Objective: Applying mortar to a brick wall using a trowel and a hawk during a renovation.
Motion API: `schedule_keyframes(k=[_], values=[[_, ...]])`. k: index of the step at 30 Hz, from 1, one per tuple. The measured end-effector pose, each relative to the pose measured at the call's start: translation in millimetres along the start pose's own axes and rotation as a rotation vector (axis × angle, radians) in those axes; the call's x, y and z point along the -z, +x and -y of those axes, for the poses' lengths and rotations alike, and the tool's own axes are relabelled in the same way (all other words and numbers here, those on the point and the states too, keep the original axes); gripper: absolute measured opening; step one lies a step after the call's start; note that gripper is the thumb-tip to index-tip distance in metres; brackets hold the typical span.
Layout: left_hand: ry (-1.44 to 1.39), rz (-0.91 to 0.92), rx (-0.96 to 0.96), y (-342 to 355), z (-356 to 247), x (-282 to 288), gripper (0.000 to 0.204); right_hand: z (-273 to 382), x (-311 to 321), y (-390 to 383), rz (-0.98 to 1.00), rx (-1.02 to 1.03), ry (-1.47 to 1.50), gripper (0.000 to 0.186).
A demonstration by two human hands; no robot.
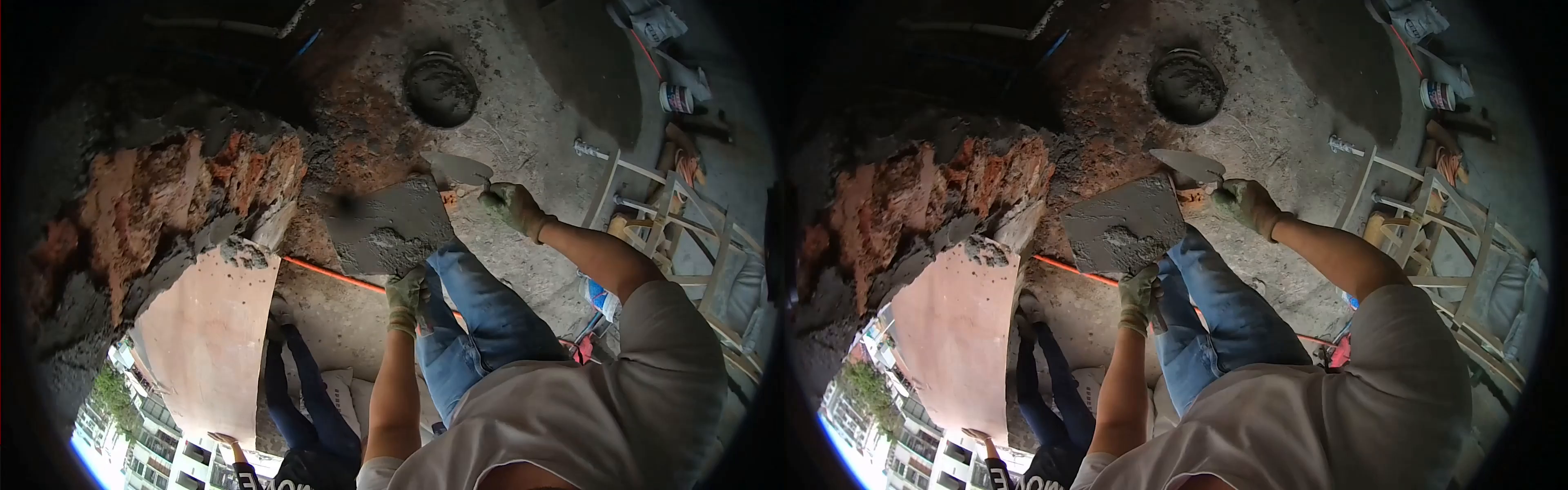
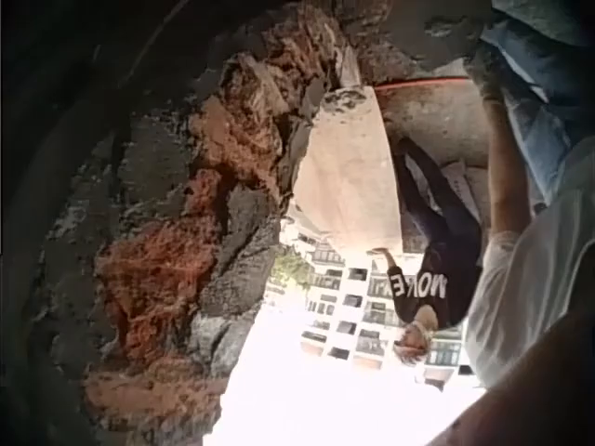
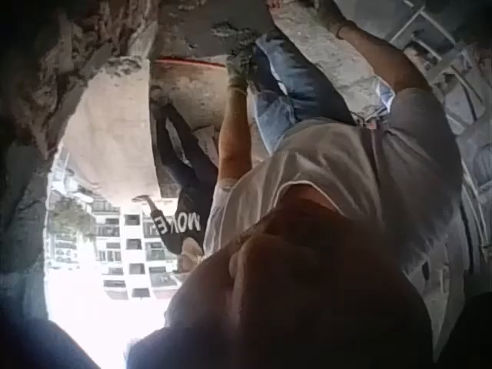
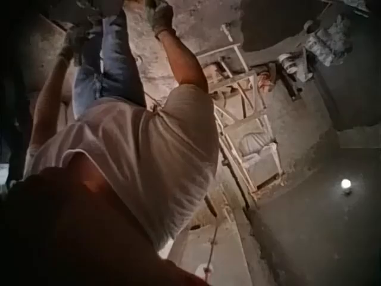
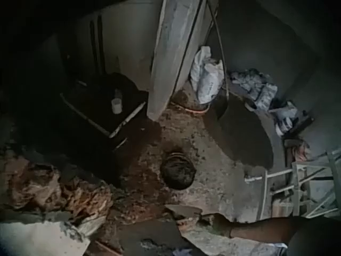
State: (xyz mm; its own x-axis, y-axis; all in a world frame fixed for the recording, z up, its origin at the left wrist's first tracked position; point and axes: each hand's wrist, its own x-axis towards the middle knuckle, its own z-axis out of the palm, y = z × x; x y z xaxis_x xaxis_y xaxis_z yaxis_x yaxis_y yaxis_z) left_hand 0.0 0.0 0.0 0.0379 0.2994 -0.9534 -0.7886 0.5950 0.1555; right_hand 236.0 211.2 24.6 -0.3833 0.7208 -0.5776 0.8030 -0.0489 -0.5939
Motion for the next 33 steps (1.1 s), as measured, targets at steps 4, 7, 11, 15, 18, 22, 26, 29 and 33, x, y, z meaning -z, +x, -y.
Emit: schedule_keyframes(k=[4,7,11,15,18,22,26,29,33], values=[[0.180,-0.112,0.057,115.6,-11.4,-40.6,0.016,-106.9,34.6,120.0,-0.153,-0.125,-0.358,0.035],[0.347,-0.037,0.134,222.6,-25.0,-36.0,0.011,-158.2,50.6,245.6,-0.059,-0.166,-0.732,0.035],[0.726,-0.024,-0.032,379.2,-37.7,13.0,0.010,-157.1,35.8,395.8,0.011,-0.118,-0.946,0.030],[1.255,0.102,-0.282,479.4,-73.1,-29.9,0.018,-214.8,26.9,434.1,0.083,-0.019,-1.096,0.031],[1.450,0.126,-0.240,515.3,-94.8,-34.3,0.055,-218.3,-7.4,442.6,0.246,-0.106,-1.020,0.035],[1.438,0.074,-0.099,512.8,-109.5,-29.6,0.059,-201.1,-46.1,426.1,0.379,-0.243,-0.596,0.034],[1.339,0.051,-0.089,503.7,-114.1,-40.7,0.022,-196.0,-54.6,376.4,0.240,-0.477,0.003,0.028],[1.360,0.135,-0.198,519.1,-101.5,-43.1,0.021,-209.0,-66.8,331.6,0.135,-0.502,0.121,0.034],[1.304,0.146,-0.278,541.3,-92.4,-5.3,0.020,-164.9,-150.6,298.3,-0.089,-0.251,0.044,0.032]])
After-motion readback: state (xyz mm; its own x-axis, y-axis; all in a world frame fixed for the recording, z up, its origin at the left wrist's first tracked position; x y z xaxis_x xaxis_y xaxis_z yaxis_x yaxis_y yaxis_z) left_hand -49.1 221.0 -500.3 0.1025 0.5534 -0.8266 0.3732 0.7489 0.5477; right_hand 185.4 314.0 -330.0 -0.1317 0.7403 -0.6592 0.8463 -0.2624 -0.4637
